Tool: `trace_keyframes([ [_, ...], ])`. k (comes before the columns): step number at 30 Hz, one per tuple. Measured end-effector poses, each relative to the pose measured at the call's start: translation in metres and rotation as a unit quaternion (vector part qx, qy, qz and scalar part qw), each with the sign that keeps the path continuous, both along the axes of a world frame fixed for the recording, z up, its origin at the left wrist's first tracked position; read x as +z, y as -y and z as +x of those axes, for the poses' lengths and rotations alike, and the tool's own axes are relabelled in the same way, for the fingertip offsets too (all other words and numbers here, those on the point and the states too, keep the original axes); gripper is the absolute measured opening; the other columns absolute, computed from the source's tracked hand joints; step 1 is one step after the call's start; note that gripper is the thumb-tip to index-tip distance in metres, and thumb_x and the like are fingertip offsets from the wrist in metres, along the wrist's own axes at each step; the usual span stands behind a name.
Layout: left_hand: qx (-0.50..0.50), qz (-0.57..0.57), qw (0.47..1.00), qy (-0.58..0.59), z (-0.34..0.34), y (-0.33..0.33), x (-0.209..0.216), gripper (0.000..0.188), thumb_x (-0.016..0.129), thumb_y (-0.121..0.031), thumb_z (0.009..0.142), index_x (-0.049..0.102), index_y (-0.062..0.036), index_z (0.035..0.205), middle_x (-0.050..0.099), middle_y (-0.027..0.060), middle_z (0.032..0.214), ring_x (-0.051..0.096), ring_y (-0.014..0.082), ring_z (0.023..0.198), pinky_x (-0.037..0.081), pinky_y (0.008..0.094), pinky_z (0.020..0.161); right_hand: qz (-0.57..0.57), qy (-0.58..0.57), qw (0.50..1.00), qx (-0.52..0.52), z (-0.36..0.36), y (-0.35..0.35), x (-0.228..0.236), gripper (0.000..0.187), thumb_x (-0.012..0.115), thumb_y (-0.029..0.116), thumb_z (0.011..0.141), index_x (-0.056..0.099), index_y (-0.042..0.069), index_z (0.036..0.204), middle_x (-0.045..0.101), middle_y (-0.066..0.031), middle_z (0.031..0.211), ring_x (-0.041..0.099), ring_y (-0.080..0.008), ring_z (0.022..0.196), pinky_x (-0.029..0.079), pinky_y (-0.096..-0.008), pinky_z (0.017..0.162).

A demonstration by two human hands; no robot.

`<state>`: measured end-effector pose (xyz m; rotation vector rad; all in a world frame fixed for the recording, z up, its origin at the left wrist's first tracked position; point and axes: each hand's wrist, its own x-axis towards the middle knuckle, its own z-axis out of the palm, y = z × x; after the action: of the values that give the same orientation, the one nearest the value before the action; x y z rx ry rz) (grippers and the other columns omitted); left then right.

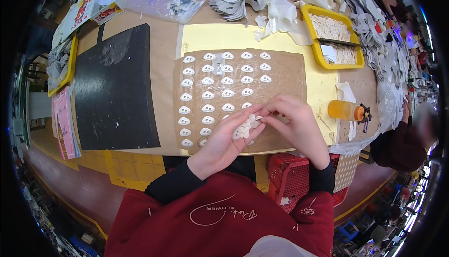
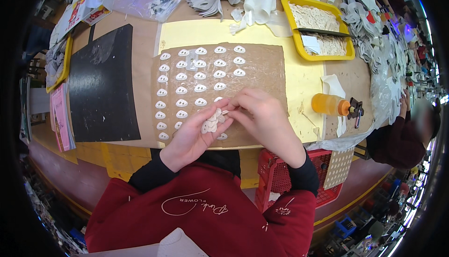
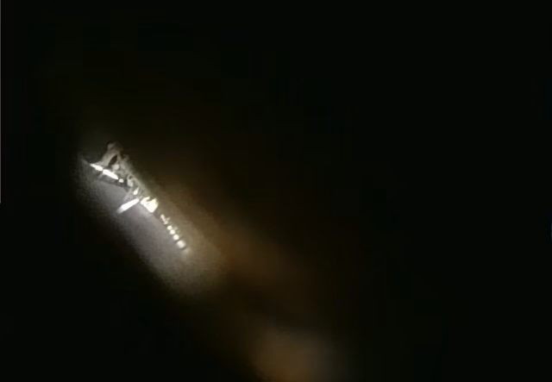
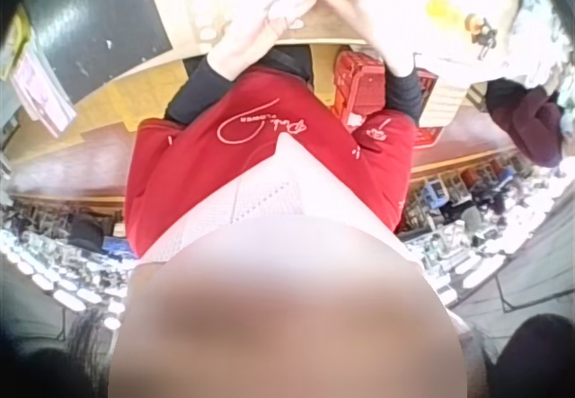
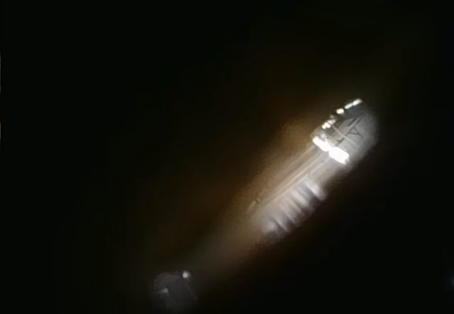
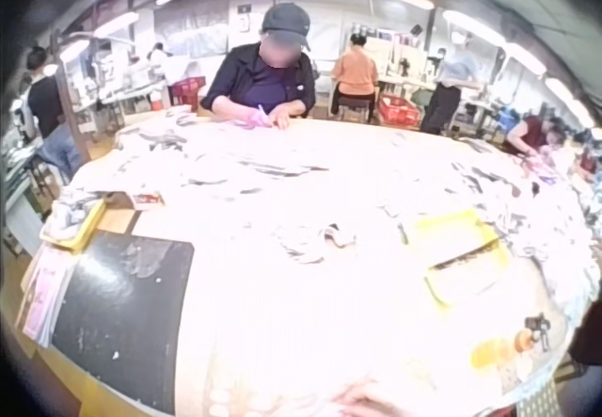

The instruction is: The person places small white circular pieces with black dots onto a brown cardboard sheet in neat rows. They then pick up a yellow squeeze bottle and apply a small amount of liquid onto each piece. The person works at a table in a workshop with other workers visible in the background.

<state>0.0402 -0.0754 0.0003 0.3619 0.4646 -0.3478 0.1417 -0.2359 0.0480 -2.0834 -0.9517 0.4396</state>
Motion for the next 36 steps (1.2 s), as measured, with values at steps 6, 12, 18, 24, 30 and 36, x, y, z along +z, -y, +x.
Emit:
trace_keyframes([
  [6, 0.019, 0.029, 0.999, 0.010, -0.001, 0.000, 0.003, 0.035, 0.050, -0.015, 0.102, 0.051, 0.0054, 0.130, 0.056, 0.0095, 0.126, 0.057, 0.0146, 0.116, 0.048, 0.0265, 0.103, 0.043, 0.138, 0.989, 0.032, 0.002, 0.007, -0.001, 0.016, 0.072, -0.003, 0.076, 0.071, 0.003, 0.091, 0.067, -0.0090, 0.091, 0.066, -0.0234, 0.081, 0.053, -0.0311, 0.071],
  [12, 0.032, 0.097, 0.995, 0.017, -0.003, 0.005, -0.004, 0.031, 0.059, -0.005, 0.096, 0.056, 0.0037, 0.126, 0.061, 0.0102, 0.119, 0.061, 0.0133, 0.107, 0.052, 0.0248, 0.097, 0.065, 0.049, 0.997, -0.011, -0.006, 0.006, -0.002, 0.018, 0.073, 0.002, 0.079, 0.070, 0.002, 0.097, 0.065, -0.0100, 0.090, 0.065, -0.0248, 0.081, 0.052, -0.0322, 0.069],
  [18, 0.057, 0.179, 0.980, 0.067, -0.008, 0.007, -0.011, 0.026, 0.063, -0.002, 0.093, 0.059, 0.0048, 0.118, 0.064, 0.0108, 0.110, 0.065, 0.0130, 0.098, 0.055, 0.0255, 0.090, 0.041, -0.050, 0.997, -0.044, -0.009, 0.000, -0.002, 0.016, 0.072, 0.003, 0.081, 0.070, -0.001, 0.097, 0.065, -0.0081, 0.087, 0.063, -0.0161, 0.077, 0.049, -0.0260, 0.066],
  [24, 0.042, 0.228, 0.970, 0.068, -0.010, 0.008, -0.013, 0.022, 0.063, -0.001, 0.093, 0.058, 0.0029, 0.114, 0.063, 0.0117, 0.113, 0.065, 0.0151, 0.099, 0.054, 0.0255, 0.091, -0.011, -0.199, 0.978, -0.066, 0.004, 0.006, -0.005, 0.011, 0.072, 0.006, 0.083, 0.070, -0.001, 0.091, 0.065, -0.0020, 0.082, 0.058, -0.0079, 0.075, 0.045, -0.0214, 0.066],
  [30, 0.065, 0.151, 0.986, 0.014, -0.008, 0.000, -0.002, 0.024, 0.059, -0.003, 0.095, 0.057, 0.0023, 0.118, 0.063, 0.0162, 0.120, 0.063, 0.0195, 0.110, 0.051, 0.0257, 0.097, 0.010, -0.222, 0.956, -0.189, 0.040, 0.007, -0.028, 0.012, 0.069, 0.009, 0.086, 0.070, -0.002, 0.089, 0.066, 0.0004, 0.077, 0.056, -0.0045, 0.071, 0.044, -0.0203, 0.066],
  [36, 0.046, 0.162, 0.986, 0.009, -0.014, -0.006, 0.003, 0.024, 0.059, -0.005, 0.096, 0.057, 0.0033, 0.118, 0.065, 0.0156, 0.117, 0.064, 0.0188, 0.111, 0.053, 0.0230, 0.093, -0.043, -0.177, 0.968, -0.174, 0.042, 0.000, -0.047, 0.015, 0.071, 0.011, 0.085, 0.070, -0.003, 0.088, 0.064, 0.0008, 0.074, 0.054, -0.0050, 0.067, 0.043, -0.0218, 0.061],
])
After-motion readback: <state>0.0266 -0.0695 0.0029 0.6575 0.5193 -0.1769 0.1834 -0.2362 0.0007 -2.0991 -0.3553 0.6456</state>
